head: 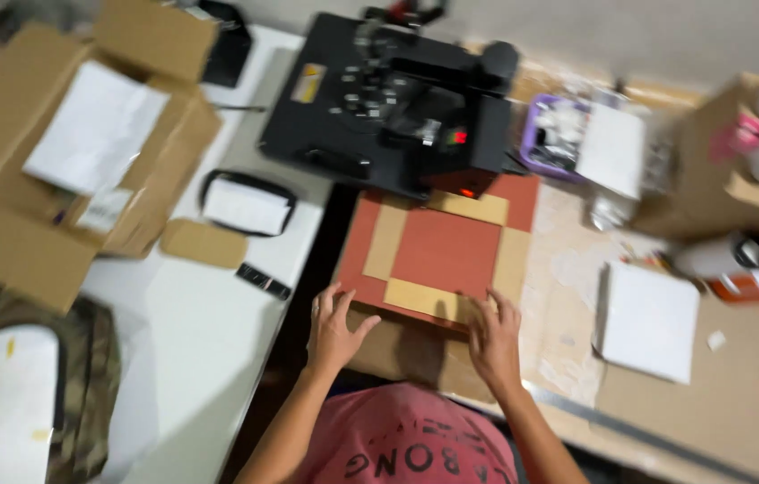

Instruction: The person arranges cardboard pieces on a red mat, then places a white sheet on top and covers it with a brown sheet. They operate a heat press machine by closing the lid and using a remote control, then open the lid to reveal the pressed item.

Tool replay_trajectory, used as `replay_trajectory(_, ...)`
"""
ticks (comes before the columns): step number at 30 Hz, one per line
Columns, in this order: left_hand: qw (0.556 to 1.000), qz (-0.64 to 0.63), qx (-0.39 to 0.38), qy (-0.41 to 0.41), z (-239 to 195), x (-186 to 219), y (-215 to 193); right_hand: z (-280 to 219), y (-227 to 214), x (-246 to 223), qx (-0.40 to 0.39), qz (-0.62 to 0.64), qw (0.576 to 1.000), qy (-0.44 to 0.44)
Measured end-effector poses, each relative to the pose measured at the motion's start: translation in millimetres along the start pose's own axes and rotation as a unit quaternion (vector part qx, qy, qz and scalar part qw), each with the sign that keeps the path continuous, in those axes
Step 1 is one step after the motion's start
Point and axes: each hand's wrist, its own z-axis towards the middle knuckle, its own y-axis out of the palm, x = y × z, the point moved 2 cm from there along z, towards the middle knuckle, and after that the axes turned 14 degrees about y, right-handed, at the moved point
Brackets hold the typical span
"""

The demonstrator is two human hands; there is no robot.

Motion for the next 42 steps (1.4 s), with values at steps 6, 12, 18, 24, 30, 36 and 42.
replay_trajectory(6,0.975,0.028,0.131,-0.177,-143,-59,-27,-49,37,-84,-0.130,0.152,0.961,-0.191)
replay_trajectory(12,0.885,0.044,0.262,-0.383,-295,-130,-98,-59,113,-185,-0.373,0.118,0.876,-0.281)
replay_trajectory(18,0.659,-0.088,0.408,-0.626,-396,-191,-201,-74,247,-324,-0.589,0.006,0.781,-0.209)
replay_trajectory(24,0.555,-0.141,0.551,-0.607,-437,-298,-273,-121,420,-477,-0.661,0.164,0.720,0.133)
replay_trajectory(30,0.535,-0.254,0.501,-0.631,-412,-353,-353,-158,487,-596,-0.634,0.201,0.679,0.311)
replay_trajectory(36,0.484,-0.315,0.522,-0.628,-405,-369,-391,-195,510,-632,-0.554,0.228,0.708,0.373)
replay_trajectory(42,0.436,-0.373,0.615,-0.541,-423,-399,-364,-207,511,-621,-0.556,0.280,0.689,0.371)
